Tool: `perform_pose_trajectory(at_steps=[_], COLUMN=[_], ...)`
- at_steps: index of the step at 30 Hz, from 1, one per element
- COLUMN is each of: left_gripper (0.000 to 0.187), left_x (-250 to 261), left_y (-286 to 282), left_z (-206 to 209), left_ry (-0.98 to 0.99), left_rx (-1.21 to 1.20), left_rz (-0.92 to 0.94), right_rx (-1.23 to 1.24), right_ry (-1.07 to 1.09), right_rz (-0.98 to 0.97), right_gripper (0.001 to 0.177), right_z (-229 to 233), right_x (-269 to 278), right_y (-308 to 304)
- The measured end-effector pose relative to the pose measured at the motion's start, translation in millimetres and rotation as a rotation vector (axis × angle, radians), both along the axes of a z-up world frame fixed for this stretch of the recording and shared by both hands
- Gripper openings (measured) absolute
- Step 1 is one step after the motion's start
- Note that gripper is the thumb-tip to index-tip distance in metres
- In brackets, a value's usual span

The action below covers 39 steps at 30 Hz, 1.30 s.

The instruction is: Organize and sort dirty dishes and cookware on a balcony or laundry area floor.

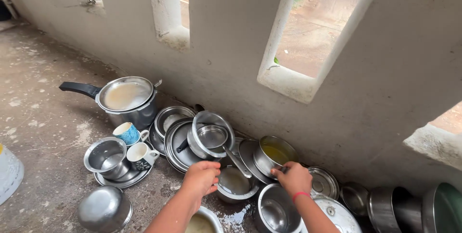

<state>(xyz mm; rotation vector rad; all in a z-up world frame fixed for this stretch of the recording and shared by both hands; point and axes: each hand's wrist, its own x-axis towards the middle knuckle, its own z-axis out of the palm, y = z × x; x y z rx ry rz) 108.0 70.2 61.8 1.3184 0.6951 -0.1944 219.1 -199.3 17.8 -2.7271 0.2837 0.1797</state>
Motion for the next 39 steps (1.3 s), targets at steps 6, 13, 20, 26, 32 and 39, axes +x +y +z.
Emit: perform_pose_trajectory(at_steps=[6,13,20,26,32,39], left_gripper=[0.035,0.034,0.029,0.028,0.03,0.031], left_x=[1,8,-3,6,0,-8], left_y=[29,88,126,117,136,135], left_z=[-36,-51,-32,-52,-57,-62], left_ry=[0.105,0.091,0.097,0.071,0.048,0.087], left_rx=[0.066,0.095,0.126,0.036,0.011,0.017], left_rz=[-0.01,0.092,0.258,0.242,0.263,0.285], right_rx=[0.098,0.346,0.248,0.325,0.323,0.315], right_ry=[-0.291,-0.322,-0.148,-0.459,-0.156,-0.344], right_rz=[0.112,0.366,0.442,0.691,0.614,0.774], right_gripper=[0.044,0.035,0.038,0.031,0.035,0.03], right_z=[66,135,162,126,142,137], right_x=[-30,-100,-131,-145,-161,-162], right_y=[18,46,53,59,61,78])
